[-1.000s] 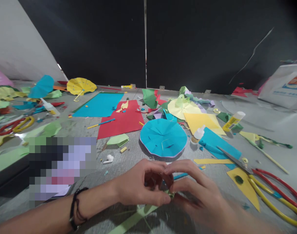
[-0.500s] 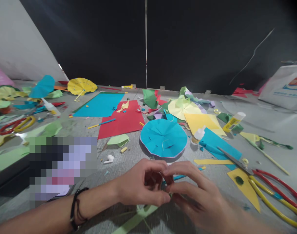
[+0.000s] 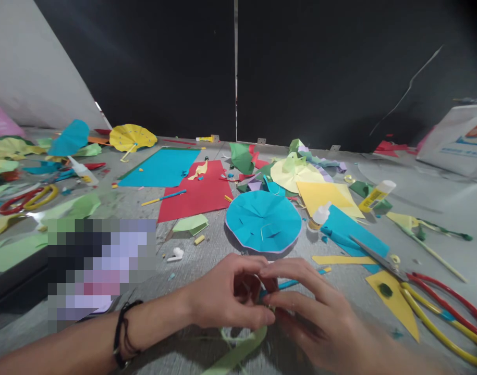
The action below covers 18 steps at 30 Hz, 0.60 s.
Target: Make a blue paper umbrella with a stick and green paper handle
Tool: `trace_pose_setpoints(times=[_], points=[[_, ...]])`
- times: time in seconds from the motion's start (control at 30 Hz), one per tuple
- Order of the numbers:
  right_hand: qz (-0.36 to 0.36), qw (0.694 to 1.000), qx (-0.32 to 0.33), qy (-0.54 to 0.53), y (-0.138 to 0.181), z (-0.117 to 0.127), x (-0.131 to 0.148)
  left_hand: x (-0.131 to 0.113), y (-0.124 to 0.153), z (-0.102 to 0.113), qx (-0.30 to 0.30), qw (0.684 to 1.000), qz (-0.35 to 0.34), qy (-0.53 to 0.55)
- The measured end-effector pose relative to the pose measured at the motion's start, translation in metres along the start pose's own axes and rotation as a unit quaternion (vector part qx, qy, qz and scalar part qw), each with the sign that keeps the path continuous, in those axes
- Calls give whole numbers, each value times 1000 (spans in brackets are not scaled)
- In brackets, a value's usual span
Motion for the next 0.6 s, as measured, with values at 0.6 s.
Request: trace_pose_setpoints(times=[0.6], points=[[12,999,-27,17,-2,7,3,-5,0,1,-6,1000,-5,15]])
Point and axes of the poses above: each hand's wrist, its own y-axis away from the middle knuckle, its own z-axis out of the back of the hand, x = y × z, the point moved 8 cm from there along -y, towards the middle knuckle, and after that the axes turned 3 degrees about -y, right-handed, at the moved point
